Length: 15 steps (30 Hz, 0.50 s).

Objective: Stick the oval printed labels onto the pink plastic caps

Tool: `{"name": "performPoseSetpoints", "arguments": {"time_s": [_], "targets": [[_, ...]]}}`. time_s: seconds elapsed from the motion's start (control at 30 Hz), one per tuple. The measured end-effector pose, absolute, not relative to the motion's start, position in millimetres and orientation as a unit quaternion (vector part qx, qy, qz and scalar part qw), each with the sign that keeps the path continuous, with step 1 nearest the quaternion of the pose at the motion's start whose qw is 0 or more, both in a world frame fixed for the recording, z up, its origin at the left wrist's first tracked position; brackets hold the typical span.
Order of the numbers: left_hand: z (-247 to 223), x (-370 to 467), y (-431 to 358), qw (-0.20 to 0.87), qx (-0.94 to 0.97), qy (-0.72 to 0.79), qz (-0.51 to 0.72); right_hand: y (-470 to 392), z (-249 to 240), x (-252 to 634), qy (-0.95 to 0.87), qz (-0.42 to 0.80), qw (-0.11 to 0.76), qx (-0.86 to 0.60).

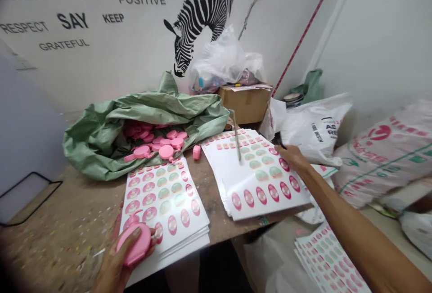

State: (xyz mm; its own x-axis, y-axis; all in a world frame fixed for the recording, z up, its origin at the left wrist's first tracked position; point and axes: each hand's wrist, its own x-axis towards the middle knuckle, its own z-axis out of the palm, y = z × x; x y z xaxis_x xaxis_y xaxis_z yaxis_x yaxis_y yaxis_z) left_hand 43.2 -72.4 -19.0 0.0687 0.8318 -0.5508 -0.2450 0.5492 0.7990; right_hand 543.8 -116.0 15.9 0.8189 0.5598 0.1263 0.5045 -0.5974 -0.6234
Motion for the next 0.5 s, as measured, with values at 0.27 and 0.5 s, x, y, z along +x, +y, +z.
{"name": "performPoseSetpoints", "arguments": {"time_s": [0.27,0.5], "targets": [[-30,24,-72,0.66,0.229,0.586,0.411,-64,23,513,-0.327,-0.022,0.205,-0.922],[-20,31,-69,0.675,0.279,0.531,0.43,-58,14,430,-0.383,-0.003,0.107,-0.917]]}}
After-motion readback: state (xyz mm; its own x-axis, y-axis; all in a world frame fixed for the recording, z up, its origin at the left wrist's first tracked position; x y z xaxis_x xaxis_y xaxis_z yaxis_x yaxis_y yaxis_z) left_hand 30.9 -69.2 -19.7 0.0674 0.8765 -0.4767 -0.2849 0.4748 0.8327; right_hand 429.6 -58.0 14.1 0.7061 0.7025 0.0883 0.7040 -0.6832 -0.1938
